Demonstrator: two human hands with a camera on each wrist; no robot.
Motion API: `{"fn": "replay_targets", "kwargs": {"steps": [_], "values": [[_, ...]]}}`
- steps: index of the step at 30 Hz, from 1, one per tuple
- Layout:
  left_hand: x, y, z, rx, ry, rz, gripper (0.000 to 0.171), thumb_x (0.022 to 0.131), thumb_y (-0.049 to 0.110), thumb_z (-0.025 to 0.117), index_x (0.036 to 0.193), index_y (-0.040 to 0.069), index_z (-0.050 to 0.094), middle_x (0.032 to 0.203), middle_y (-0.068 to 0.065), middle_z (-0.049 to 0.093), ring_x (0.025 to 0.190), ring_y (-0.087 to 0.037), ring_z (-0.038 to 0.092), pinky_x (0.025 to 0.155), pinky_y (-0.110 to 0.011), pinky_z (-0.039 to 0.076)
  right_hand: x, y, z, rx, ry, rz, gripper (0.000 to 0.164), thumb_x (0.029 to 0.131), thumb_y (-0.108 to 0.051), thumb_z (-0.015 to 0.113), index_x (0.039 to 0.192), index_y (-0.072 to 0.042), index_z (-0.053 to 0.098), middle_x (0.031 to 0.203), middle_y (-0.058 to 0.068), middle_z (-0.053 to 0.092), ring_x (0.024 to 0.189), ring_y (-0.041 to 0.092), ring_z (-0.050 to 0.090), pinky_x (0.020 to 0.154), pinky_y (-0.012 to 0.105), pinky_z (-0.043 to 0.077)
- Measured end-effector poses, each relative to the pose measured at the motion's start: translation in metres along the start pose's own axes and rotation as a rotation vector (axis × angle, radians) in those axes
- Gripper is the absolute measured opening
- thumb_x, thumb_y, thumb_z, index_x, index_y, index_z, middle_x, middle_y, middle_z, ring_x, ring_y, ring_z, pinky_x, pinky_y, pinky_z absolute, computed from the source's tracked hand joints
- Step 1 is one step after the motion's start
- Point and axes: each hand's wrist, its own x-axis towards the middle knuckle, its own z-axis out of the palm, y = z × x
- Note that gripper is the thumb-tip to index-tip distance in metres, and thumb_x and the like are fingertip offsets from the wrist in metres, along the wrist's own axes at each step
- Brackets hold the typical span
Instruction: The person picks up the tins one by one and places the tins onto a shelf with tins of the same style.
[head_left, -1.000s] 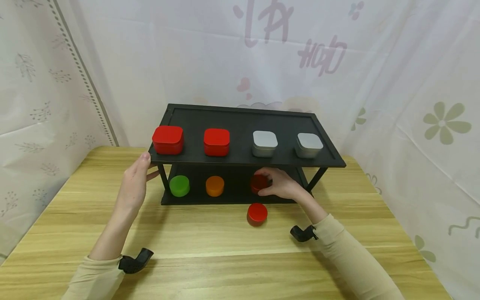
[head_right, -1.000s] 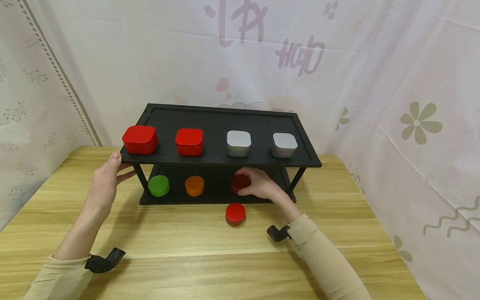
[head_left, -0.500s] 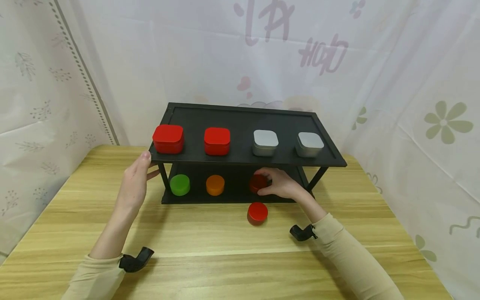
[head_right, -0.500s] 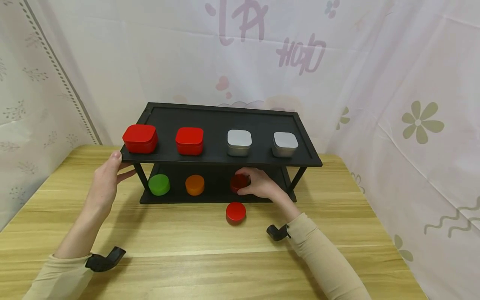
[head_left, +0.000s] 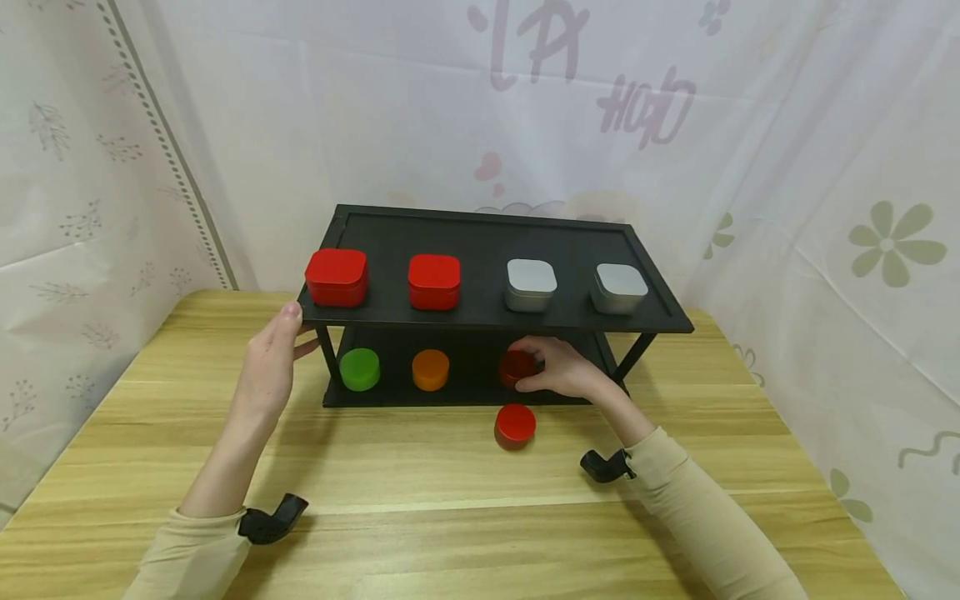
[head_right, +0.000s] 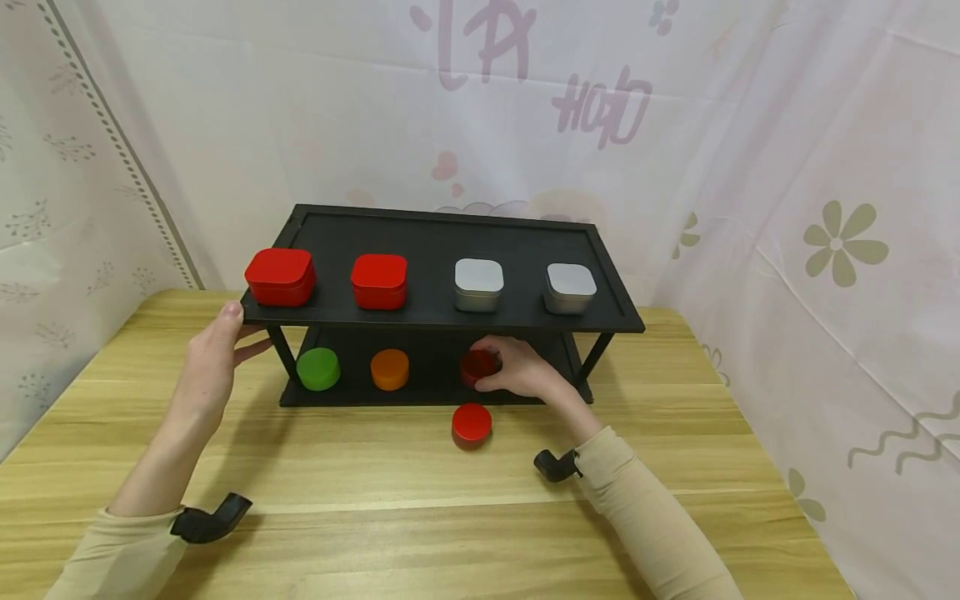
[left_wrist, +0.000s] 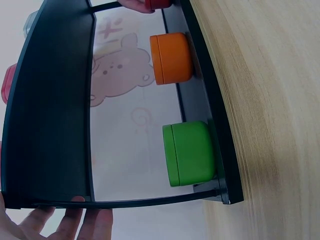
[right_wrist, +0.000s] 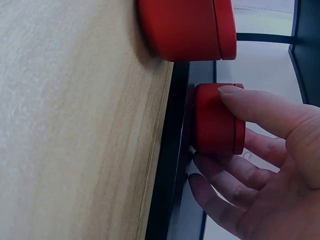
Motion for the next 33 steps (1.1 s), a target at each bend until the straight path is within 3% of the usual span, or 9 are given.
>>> {"fn": "replay_targets", "kwargs": {"steps": [6, 11, 16, 23, 26, 30, 33], "values": [[0.0, 0.0, 0.001, 0.003, -0.006, 0.011, 0.067, 0.111, 0.053, 0.024, 0.156, 0.008, 0.044, 0.155, -0.017, 0.05, 0.135, -0.026, 0.054, 0.115, -0.047, 0.052, -0.003, -0.001, -0.001, 0.002, 0.001, -0.001, 0.061, 0.086, -0.019, 0.083, 0.141, -0.009, 0.058, 0.135, 0.014, 0.065, 0.125, 0.033, 0.061, 0.104, 0.047, 0.058], [0.0, 0.0, 0.001, -0.016, -0.012, 0.004, 0.068, 0.11, 0.054, 0.024, 0.156, 0.008, 0.043, 0.156, -0.017, 0.049, 0.136, -0.03, 0.053, 0.117, -0.055, 0.048, -0.005, -0.003, -0.001, 0.023, 0.004, -0.005, 0.064, 0.086, -0.018, 0.083, 0.143, -0.009, 0.056, 0.138, 0.015, 0.063, 0.127, 0.034, 0.059, 0.107, 0.049, 0.056], [0.0, 0.0, 0.001, -0.017, -0.011, -0.005, 0.068, 0.11, 0.054, 0.024, 0.156, 0.009, 0.043, 0.156, -0.016, 0.048, 0.132, -0.019, 0.054, 0.118, -0.055, 0.047, -0.007, -0.003, -0.001, 0.046, 0.012, -0.016, 0.071, 0.085, -0.017, 0.084, 0.148, -0.01, 0.052, 0.142, 0.016, 0.06, 0.13, 0.035, 0.057, 0.109, 0.05, 0.055], [0.0, -0.001, 0.001, 0.003, -0.007, 0.006, 0.068, 0.11, 0.055, 0.024, 0.156, 0.009, 0.045, 0.155, -0.017, 0.049, 0.124, -0.004, 0.053, 0.114, -0.046, 0.053, -0.011, 0.004, 0.0, 0.054, 0.031, -0.031, 0.077, 0.086, -0.019, 0.083, 0.153, -0.01, 0.047, 0.144, 0.018, 0.058, 0.129, 0.036, 0.059, 0.106, 0.049, 0.058], [0.0, -0.001, 0.0, -0.001, -0.009, 0.003, 0.068, 0.11, 0.055, 0.025, 0.156, 0.009, 0.045, 0.156, -0.016, 0.048, 0.126, -0.008, 0.054, 0.114, -0.045, 0.053, -0.014, 0.006, 0.0, 0.061, 0.044, -0.039, 0.077, 0.087, -0.02, 0.082, 0.154, -0.01, 0.045, 0.145, 0.019, 0.056, 0.128, 0.036, 0.06, 0.104, 0.048, 0.059], [0.0, -0.001, 0.0, -0.008, -0.013, -0.006, 0.068, 0.11, 0.056, 0.024, 0.157, 0.01, 0.043, 0.158, -0.016, 0.046, 0.133, -0.024, 0.054, 0.116, -0.053, 0.049, -0.02, 0.006, 0.001, 0.045, 0.071, -0.054, 0.076, 0.088, -0.02, 0.081, 0.154, -0.009, 0.045, 0.145, 0.019, 0.056, 0.127, 0.035, 0.06, 0.103, 0.047, 0.06], [0.0, -0.001, 0.0, -0.004, -0.008, -0.006, 0.068, 0.11, 0.055, 0.024, 0.157, 0.009, 0.044, 0.158, -0.016, 0.046, 0.133, -0.024, 0.053, 0.116, -0.052, 0.05, -0.024, 0.005, 0.001, 0.038, 0.097, -0.059, 0.076, 0.088, -0.021, 0.081, 0.154, -0.009, 0.045, 0.145, 0.018, 0.057, 0.126, 0.035, 0.061, 0.103, 0.047, 0.06]]}}
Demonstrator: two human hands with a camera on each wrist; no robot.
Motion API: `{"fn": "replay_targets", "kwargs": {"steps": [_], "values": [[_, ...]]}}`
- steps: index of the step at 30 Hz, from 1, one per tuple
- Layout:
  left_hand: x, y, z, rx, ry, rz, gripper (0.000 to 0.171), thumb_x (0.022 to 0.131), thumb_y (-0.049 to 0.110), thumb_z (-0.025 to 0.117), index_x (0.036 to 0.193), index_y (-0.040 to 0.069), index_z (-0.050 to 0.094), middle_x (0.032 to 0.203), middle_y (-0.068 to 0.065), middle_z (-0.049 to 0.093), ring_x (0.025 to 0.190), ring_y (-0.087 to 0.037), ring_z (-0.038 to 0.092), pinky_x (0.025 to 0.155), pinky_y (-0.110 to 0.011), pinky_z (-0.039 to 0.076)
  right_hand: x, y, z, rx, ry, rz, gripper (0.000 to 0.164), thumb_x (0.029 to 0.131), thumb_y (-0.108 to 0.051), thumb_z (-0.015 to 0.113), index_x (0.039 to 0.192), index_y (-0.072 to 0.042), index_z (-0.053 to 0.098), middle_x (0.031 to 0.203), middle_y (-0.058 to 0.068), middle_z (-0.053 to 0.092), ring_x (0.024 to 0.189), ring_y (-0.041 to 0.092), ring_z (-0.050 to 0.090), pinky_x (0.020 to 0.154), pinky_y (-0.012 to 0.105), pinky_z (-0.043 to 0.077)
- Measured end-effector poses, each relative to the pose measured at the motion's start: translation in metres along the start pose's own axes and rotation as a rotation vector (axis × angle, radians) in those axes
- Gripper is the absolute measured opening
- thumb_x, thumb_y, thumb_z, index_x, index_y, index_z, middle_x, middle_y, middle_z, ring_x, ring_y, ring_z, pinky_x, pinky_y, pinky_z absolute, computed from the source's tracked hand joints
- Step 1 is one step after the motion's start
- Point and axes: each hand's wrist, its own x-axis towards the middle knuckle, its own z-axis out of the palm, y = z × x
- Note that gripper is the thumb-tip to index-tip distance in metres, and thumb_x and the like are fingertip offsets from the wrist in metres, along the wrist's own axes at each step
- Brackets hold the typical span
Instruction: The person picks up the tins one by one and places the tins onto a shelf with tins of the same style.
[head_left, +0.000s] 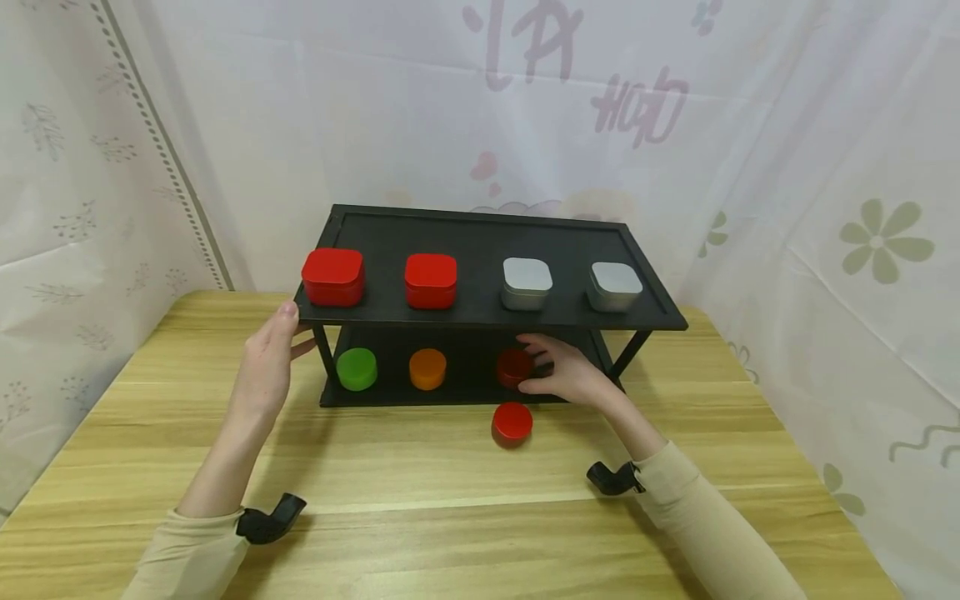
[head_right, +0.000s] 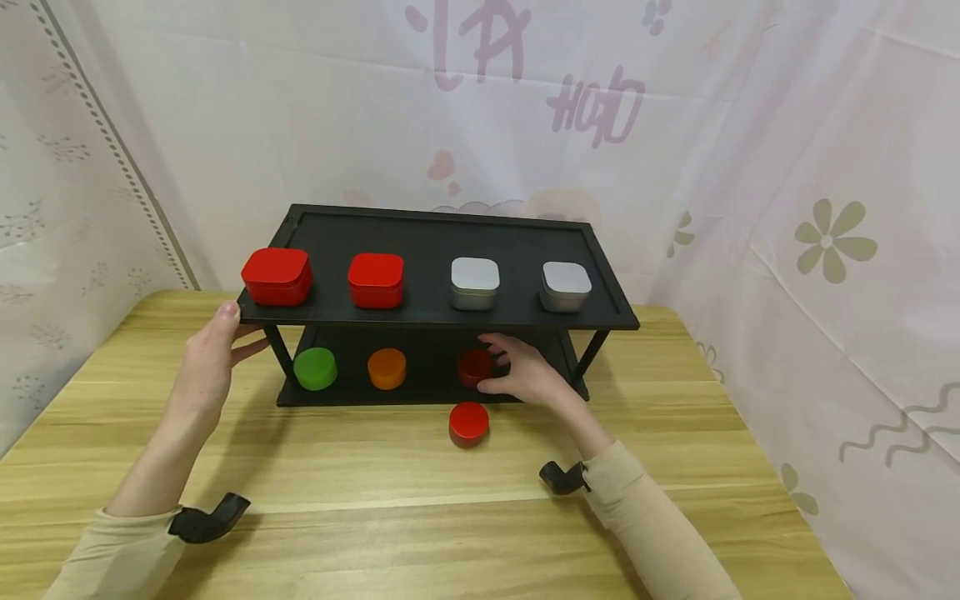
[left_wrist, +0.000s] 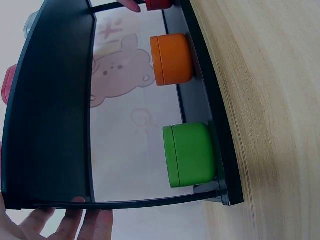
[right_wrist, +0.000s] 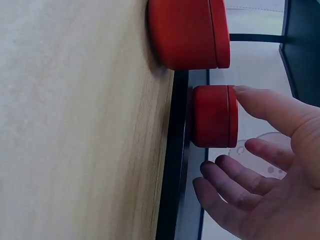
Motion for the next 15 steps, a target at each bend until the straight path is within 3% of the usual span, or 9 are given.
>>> {"fn": "replay_targets", "kwargs": {"steps": [4, 9, 15], "values": [[0.0, 0.0, 0.0, 0.006, 0.004, 0.002, 0.068, 0.11, 0.054, 0.024, 0.156, 0.009, 0.044, 0.157, -0.016, 0.047, 0.132, -0.022, 0.053, 0.116, -0.051, 0.05, -0.006, -0.004, -0.001, 0.013, 0.024, 0.008, 0.076, 0.088, -0.023, 0.081, 0.154, -0.012, 0.046, 0.144, 0.017, 0.058, 0.127, 0.035, 0.062, 0.103, 0.047, 0.06], [0.0, 0.0, 0.0, -0.007, -0.001, -0.004, 0.068, 0.11, 0.054, 0.023, 0.157, 0.009, 0.043, 0.158, -0.017, 0.046, 0.137, -0.03, 0.051, 0.117, -0.056, 0.047, -0.013, -0.005, 0.0, 0.026, 0.048, 0.004, 0.075, 0.089, -0.023, 0.081, 0.154, -0.013, 0.045, 0.145, 0.018, 0.057, 0.127, 0.036, 0.061, 0.101, 0.047, 0.061], [0.001, -0.001, 0.001, 0.015, 0.005, 0.006, 0.068, 0.11, 0.054, 0.023, 0.156, 0.009, 0.044, 0.155, -0.016, 0.049, 0.129, -0.014, 0.054, 0.116, -0.053, 0.05, -0.022, -0.005, 0.001, 0.05, 0.08, -0.017, 0.075, 0.09, -0.022, 0.081, 0.154, -0.011, 0.045, 0.147, 0.02, 0.055, 0.126, 0.038, 0.061, 0.101, 0.051, 0.06]]}}
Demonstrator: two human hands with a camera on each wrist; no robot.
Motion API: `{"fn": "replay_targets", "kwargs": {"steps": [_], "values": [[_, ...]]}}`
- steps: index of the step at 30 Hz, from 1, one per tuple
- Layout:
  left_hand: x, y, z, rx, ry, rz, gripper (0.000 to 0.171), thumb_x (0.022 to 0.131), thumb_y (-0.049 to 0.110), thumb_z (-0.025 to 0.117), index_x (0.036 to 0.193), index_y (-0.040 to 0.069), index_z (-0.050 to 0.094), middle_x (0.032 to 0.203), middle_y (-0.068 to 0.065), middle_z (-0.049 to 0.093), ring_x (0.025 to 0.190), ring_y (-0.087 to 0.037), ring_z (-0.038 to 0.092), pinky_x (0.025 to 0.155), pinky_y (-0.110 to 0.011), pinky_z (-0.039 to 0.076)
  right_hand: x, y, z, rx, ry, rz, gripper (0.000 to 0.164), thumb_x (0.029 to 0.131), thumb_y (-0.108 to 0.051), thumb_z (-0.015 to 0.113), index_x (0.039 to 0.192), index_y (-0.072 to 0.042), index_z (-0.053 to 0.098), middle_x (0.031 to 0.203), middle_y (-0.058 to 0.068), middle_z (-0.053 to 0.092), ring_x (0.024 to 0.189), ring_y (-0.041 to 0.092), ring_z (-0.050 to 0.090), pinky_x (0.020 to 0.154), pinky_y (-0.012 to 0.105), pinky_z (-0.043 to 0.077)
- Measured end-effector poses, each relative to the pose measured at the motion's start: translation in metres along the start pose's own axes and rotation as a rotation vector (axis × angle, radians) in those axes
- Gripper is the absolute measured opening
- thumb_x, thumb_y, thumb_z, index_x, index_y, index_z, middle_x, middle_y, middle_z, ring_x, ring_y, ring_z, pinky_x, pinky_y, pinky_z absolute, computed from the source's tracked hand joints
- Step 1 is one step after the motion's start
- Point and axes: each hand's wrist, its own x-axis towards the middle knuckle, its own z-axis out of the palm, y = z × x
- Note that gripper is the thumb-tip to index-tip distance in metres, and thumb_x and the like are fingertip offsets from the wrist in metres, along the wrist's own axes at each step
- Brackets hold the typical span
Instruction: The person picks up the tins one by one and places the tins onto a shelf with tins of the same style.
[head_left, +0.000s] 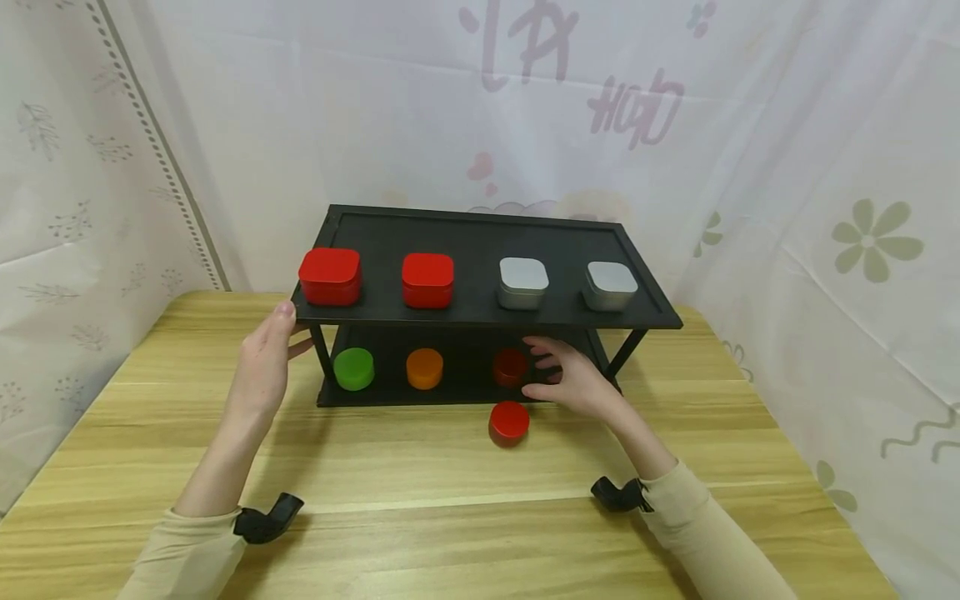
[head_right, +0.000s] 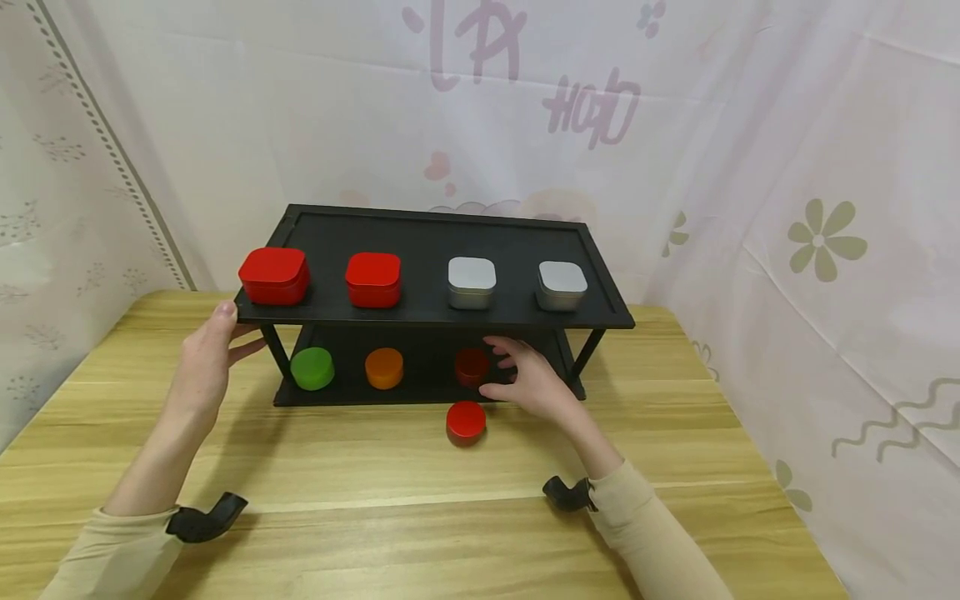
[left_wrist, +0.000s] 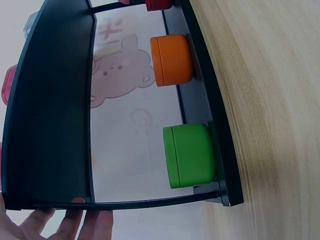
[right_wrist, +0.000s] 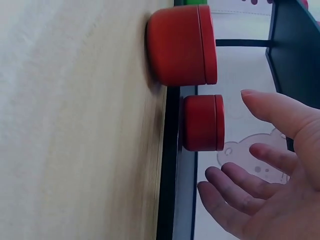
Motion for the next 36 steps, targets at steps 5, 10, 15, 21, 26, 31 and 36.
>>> {"fn": "replay_targets", "kwargs": {"steps": [5, 10, 15, 21, 26, 31, 36], "values": [[0.0, 0.0, 0.0, -0.01, -0.005, -0.001, 0.068, 0.111, 0.054, 0.022, 0.157, 0.007, 0.043, 0.156, -0.018, 0.047, 0.135, -0.027, 0.052, 0.117, -0.055, 0.048, -0.01, -0.001, 0.0, 0.0, 0.039, -0.012, 0.076, 0.088, -0.022, 0.083, 0.153, -0.011, 0.047, 0.145, 0.02, 0.056, 0.125, 0.038, 0.063, 0.101, 0.053, 0.06], [0.0, -0.002, -0.002, -0.004, -0.003, 0.002, 0.066, 0.111, 0.051, 0.022, 0.157, 0.008, 0.043, 0.155, -0.018, 0.049, 0.135, -0.025, 0.053, 0.114, -0.041, 0.054, -0.019, -0.003, 0.003, -0.02, 0.076, -0.036, 0.076, 0.087, -0.022, 0.084, 0.152, -0.009, 0.048, 0.144, 0.02, 0.057, 0.124, 0.038, 0.064, 0.099, 0.052, 0.061], [0.001, -0.003, -0.001, -0.01, 0.002, 0.012, 0.065, 0.111, 0.051, 0.023, 0.156, 0.009, 0.044, 0.155, -0.017, 0.049, 0.128, -0.01, 0.055, 0.105, -0.024, 0.058, -0.027, -0.007, 0.007, 0.001, 0.087, -0.033, 0.076, 0.085, -0.022, 0.085, 0.151, -0.011, 0.049, 0.144, 0.018, 0.057, 0.124, 0.037, 0.065, 0.101, 0.053, 0.06], [0.001, -0.002, 0.0, -0.019, 0.004, 0.02, 0.066, 0.111, 0.052, 0.024, 0.156, 0.008, 0.044, 0.154, -0.019, 0.049, 0.125, -0.006, 0.054, 0.1, -0.016, 0.057, -0.035, -0.009, 0.01, 0.023, 0.084, -0.026, 0.073, 0.086, -0.025, 0.085, 0.15, -0.013, 0.051, 0.14, 0.017, 0.059, 0.123, 0.034, 0.064, 0.103, 0.053, 0.059], [0.001, -0.003, 0.001, -0.033, 0.005, 0.029, 0.066, 0.111, 0.052, 0.024, 0.156, 0.007, 0.044, 0.154, -0.019, 0.049, 0.126, -0.005, 0.054, 0.093, -0.007, 0.054, -0.039, -0.009, 0.013, 0.031, 0.082, -0.034, 0.072, 0.087, -0.025, 0.084, 0.149, -0.012, 0.052, 0.14, 0.018, 0.059, 0.122, 0.034, 0.065, 0.102, 0.053, 0.059], [0.001, -0.003, 0.001, -0.036, 0.012, 0.024, 0.065, 0.111, 0.051, 0.025, 0.156, 0.009, 0.045, 0.153, -0.017, 0.049, 0.122, 0.0, 0.053, 0.092, -0.006, 0.054, -0.041, -0.009, 0.014, 0.036, 0.08, -0.044, 0.071, 0.087, -0.026, 0.085, 0.148, -0.011, 0.052, 0.138, 0.019, 0.06, 0.121, 0.034, 0.065, 0.102, 0.054, 0.059], [0.002, -0.002, 0.001, -0.029, 0.009, 0.019, 0.065, 0.111, 0.051, 0.024, 0.156, 0.009, 0.044, 0.153, -0.018, 0.05, 0.123, -0.002, 0.054, 0.092, -0.007, 0.055, -0.042, -0.009, 0.016, 0.046, 0.066, -0.043, 0.071, 0.087, -0.028, 0.084, 0.148, -0.011, 0.052, 0.138, 0.019, 0.061, 0.121, 0.034, 0.065, 0.102, 0.054, 0.059]]}}
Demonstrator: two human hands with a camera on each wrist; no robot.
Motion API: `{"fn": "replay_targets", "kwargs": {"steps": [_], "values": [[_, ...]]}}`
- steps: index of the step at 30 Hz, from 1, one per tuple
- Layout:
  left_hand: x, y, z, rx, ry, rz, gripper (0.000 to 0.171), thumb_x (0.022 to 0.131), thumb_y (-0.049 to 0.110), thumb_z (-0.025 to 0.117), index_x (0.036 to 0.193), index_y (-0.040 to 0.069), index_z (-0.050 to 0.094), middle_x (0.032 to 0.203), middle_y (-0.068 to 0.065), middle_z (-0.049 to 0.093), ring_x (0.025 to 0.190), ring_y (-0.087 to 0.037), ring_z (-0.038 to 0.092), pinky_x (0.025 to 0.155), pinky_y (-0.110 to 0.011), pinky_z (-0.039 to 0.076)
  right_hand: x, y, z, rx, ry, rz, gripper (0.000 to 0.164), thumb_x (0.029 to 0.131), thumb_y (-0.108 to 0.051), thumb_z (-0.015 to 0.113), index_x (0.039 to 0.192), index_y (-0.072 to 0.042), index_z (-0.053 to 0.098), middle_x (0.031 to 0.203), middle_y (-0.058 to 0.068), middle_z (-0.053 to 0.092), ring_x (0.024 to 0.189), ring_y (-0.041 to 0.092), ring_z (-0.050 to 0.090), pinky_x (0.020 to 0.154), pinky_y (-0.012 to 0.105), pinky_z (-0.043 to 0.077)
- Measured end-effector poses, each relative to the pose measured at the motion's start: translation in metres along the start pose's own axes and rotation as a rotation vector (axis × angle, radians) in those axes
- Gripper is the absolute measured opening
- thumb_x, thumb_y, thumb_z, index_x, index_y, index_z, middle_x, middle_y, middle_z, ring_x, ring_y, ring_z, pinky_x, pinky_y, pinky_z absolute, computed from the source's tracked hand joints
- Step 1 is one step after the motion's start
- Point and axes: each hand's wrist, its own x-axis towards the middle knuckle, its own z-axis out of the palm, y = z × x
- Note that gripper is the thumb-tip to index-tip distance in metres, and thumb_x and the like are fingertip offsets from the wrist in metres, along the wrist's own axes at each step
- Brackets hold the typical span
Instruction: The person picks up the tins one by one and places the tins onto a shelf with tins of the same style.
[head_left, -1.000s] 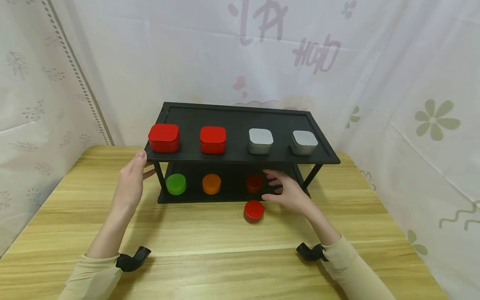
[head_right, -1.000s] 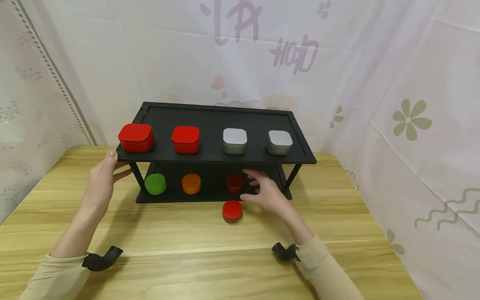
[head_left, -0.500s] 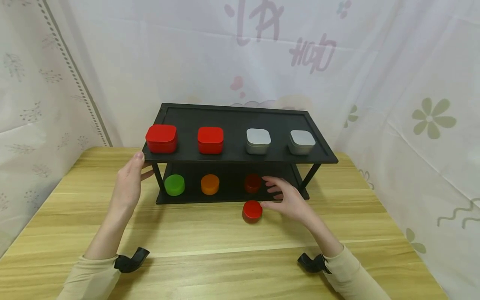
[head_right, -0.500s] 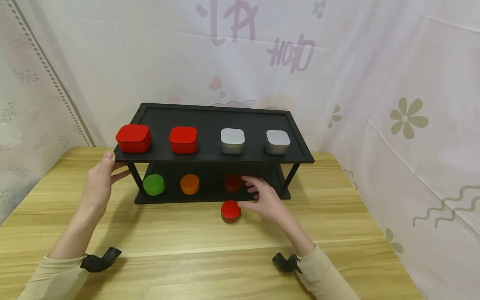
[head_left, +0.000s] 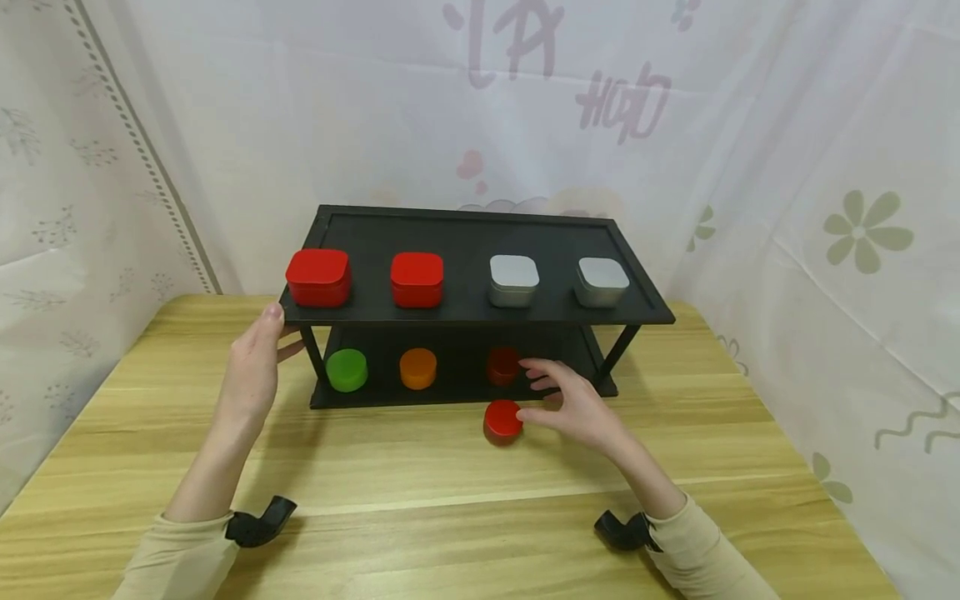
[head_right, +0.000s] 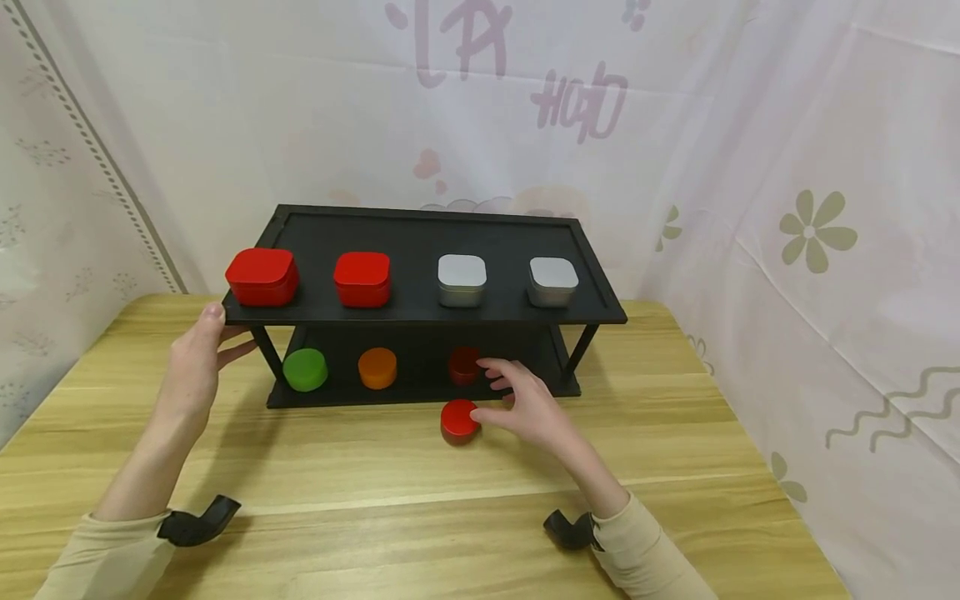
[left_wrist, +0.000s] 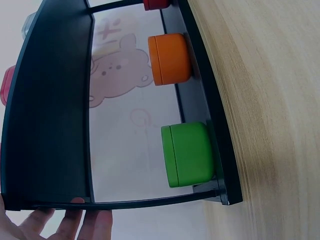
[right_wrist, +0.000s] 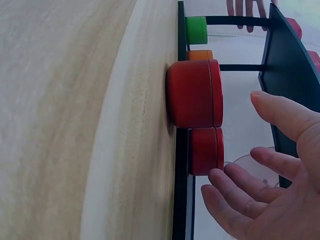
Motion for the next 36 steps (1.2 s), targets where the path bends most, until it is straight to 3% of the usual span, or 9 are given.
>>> {"fn": "replay_targets", "kwargs": {"steps": [18, 31, 36], "values": [[0.0, 0.0, -0.001, 0.022, -0.005, 0.004, 0.065, 0.111, 0.051, 0.023, 0.156, 0.009, 0.044, 0.154, -0.019, 0.049, 0.125, -0.005, 0.054, 0.096, -0.013, 0.057, -0.001, -0.003, 0.012, 0.006, -0.072, 0.016, 0.067, 0.087, -0.027, 0.084, 0.146, -0.011, 0.055, 0.139, 0.014, 0.061, 0.121, 0.031, 0.064, 0.107, 0.051, 0.057], [0.0, 0.0, -0.001, 0.02, -0.001, 0.011, 0.065, 0.111, 0.051, 0.023, 0.156, 0.008, 0.044, 0.153, -0.018, 0.049, 0.123, -0.003, 0.054, 0.094, -0.009, 0.056, 0.0, -0.004, 0.019, -0.036, -0.098, -0.015, 0.066, 0.085, -0.027, 0.086, 0.142, -0.011, 0.058, 0.131, 0.01, 0.065, 0.116, 0.027, 0.067, 0.104, 0.049, 0.059], [0.0, 0.0, -0.001, 0.031, -0.004, -0.005, 0.066, 0.111, 0.052, 0.023, 0.156, 0.009, 0.044, 0.155, -0.019, 0.049, 0.124, -0.005, 0.053, 0.098, -0.016, 0.058, -0.002, -0.003, 0.022, -0.04, -0.111, -0.016, 0.065, 0.085, -0.027, 0.086, 0.141, -0.011, 0.058, 0.126, 0.007, 0.065, 0.113, 0.024, 0.067, 0.102, 0.048, 0.06]]}}
